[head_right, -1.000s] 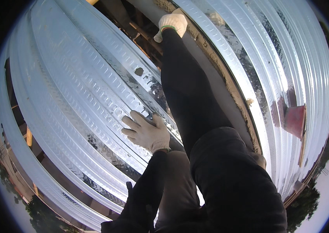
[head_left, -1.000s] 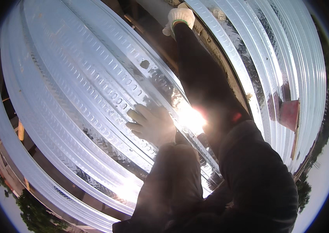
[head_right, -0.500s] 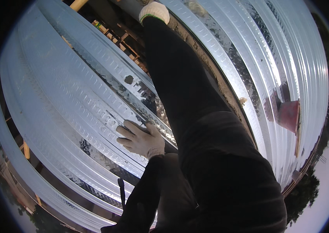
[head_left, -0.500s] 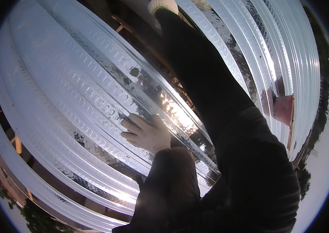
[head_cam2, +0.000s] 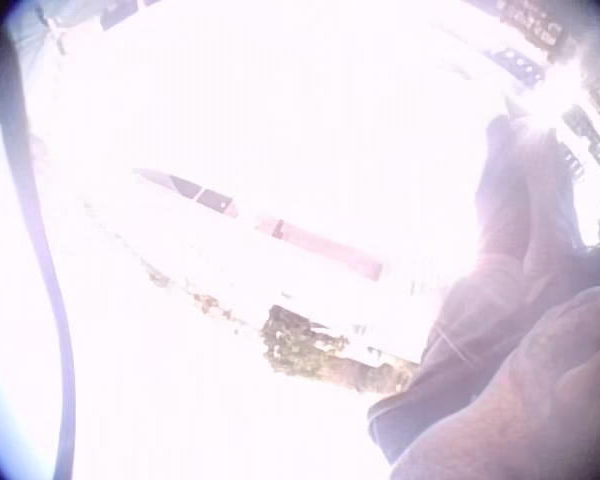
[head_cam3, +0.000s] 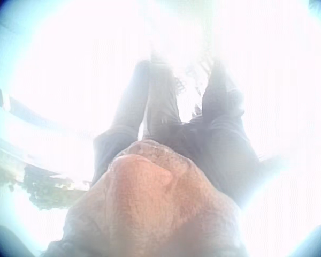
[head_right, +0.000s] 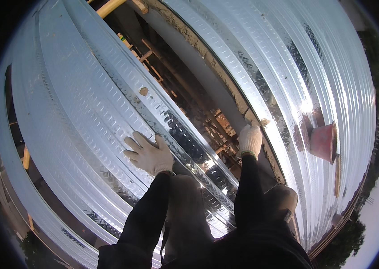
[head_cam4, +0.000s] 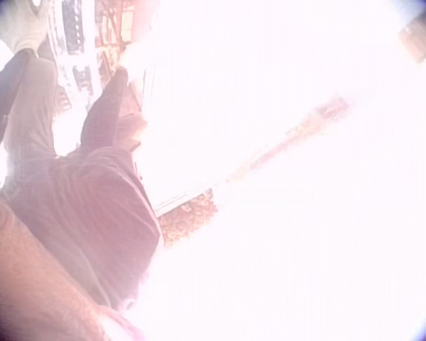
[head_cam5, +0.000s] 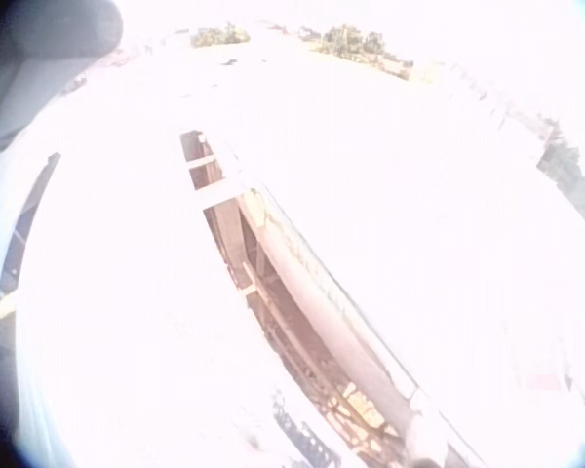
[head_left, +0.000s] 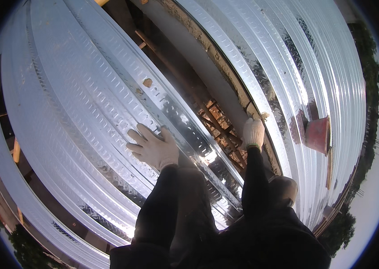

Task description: The person scoops cement from a bucket using a trowel and applies it to the seams between metal roof panels. They smooth the cement along the joints and continue the process across multiple sections of the roof.

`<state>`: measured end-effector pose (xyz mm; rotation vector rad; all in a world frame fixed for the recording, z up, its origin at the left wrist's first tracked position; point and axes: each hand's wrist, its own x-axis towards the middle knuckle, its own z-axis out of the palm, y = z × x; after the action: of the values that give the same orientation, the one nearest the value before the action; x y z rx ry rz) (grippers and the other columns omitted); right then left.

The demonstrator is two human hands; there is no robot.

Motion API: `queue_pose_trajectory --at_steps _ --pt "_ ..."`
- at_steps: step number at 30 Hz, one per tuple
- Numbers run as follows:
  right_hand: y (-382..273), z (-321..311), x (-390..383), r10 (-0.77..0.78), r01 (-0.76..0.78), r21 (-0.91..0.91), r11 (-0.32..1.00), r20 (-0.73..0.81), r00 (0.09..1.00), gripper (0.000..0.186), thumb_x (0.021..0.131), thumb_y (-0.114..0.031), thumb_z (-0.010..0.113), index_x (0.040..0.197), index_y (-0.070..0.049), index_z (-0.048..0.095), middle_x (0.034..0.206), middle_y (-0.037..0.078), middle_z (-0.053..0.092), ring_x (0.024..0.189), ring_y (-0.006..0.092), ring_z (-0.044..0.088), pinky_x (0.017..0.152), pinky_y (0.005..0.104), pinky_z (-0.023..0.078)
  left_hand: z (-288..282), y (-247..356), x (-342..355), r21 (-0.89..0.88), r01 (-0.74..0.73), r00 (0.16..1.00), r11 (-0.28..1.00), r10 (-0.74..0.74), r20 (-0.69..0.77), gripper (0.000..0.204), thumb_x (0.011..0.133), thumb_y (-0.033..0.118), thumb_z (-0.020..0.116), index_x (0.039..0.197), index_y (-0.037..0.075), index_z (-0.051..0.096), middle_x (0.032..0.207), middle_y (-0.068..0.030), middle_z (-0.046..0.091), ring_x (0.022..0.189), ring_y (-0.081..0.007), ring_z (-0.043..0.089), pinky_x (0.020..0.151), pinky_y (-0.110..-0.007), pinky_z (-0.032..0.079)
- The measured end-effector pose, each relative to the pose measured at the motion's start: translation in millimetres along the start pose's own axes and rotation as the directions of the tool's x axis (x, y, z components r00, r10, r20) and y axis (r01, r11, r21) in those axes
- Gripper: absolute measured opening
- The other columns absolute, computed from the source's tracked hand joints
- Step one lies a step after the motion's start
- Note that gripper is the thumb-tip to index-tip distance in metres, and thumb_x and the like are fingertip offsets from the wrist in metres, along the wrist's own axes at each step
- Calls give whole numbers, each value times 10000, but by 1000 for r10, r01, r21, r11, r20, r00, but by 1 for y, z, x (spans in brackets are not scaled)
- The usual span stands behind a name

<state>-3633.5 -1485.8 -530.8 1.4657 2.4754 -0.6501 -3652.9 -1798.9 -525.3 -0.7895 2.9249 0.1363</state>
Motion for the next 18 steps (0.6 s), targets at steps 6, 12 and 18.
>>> queue_pose_trajectory --at_steps 6,12,18 --pt "10 -24 -109 13 -14 -146 989 -6 1000 529 1040 -372 604 1127 134 731 1090 394 762 1082 572 743 944 614 575 -5 1 -1 -63 -32 999 998 32 -8 863 982 532 719 1674 75 479 1746 -267 398 1528 -674 365 1234 -725 364" --pt "-107 4 -105 -185 159 117 980 263 947 498 1053 -354 604 1150 117 730 1009 354 774 983 539 766 860 578 591 -12 -2 5 -98 18 1000 995 -16 24 891 939 497 770 1675 85 481 1730 -284 409 1525 -687 374 1231 -738 368" --pt "-311 63 -22 -546 383 466 797 287 787 357 1101 -255 588 1151 90 667 862 141 715 673 222 740 602 380 627 -16 1 15 -38 101 991 994 -97 88 908 922 513 761 1673 86 482 1733 -274 415 1521 -686 380 1228 -744 366"
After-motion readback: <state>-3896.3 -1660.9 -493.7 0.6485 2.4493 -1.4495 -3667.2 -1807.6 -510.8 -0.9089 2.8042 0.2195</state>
